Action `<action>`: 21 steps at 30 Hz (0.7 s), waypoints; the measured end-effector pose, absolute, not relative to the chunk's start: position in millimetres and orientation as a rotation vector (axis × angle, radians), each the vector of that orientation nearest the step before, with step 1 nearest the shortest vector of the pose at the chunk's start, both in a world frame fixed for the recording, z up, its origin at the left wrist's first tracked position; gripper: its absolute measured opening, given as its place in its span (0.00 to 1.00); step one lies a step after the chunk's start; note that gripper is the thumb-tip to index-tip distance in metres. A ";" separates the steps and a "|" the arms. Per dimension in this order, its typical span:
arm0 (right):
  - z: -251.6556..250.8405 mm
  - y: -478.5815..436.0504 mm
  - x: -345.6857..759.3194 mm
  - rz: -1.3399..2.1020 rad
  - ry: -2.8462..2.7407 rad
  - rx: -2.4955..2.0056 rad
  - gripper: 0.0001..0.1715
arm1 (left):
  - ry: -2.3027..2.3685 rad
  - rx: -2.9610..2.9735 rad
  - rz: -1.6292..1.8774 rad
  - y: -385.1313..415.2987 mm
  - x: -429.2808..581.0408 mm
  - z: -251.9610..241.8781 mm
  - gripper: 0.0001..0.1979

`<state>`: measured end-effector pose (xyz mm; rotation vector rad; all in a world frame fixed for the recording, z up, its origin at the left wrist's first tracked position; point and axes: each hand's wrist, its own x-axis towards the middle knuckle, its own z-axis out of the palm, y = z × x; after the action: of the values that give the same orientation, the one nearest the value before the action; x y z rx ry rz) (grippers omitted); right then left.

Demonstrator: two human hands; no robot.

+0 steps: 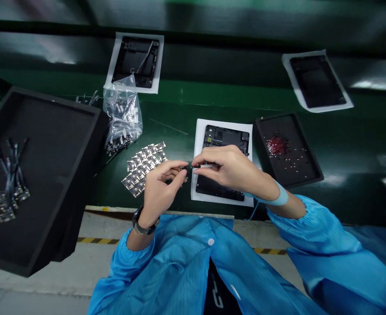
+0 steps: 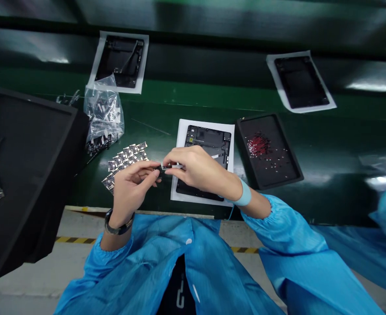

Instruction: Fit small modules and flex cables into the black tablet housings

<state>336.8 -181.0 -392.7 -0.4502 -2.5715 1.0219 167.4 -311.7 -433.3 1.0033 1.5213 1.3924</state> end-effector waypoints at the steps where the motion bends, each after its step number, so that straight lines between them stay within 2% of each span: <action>1: -391.9 -181.5 337.0 1.035 -2.558 -0.459 0.03 | 1.516 1.001 1.395 -311.8 167.8 -435.1 0.08; 4: -390.1 -183.0 336.0 1.216 -2.426 -0.534 0.03 | 1.484 0.992 1.390 -311.6 173.4 -443.0 0.07; 7: -394.7 -180.8 329.3 1.548 -1.943 -0.734 0.12 | 1.433 1.043 1.356 -309.8 185.9 -451.2 0.07; 10: -408.6 -171.8 317.8 1.691 -1.383 -0.877 0.18 | 1.424 1.200 1.349 -307.2 198.0 -454.9 0.09; 17: -433.0 -151.7 306.3 1.743 -0.803 -1.022 0.16 | 1.560 1.381 1.308 -306.9 202.3 -458.0 0.04; 21: -434.3 -146.5 312.1 1.758 -0.724 -1.008 0.13 | 1.757 1.348 1.285 -307.7 201.6 -462.5 0.08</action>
<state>312.1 -146.5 -434.3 -1.0081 -0.7241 1.7579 201.6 -307.7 -462.5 1.3479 1.7572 1.2853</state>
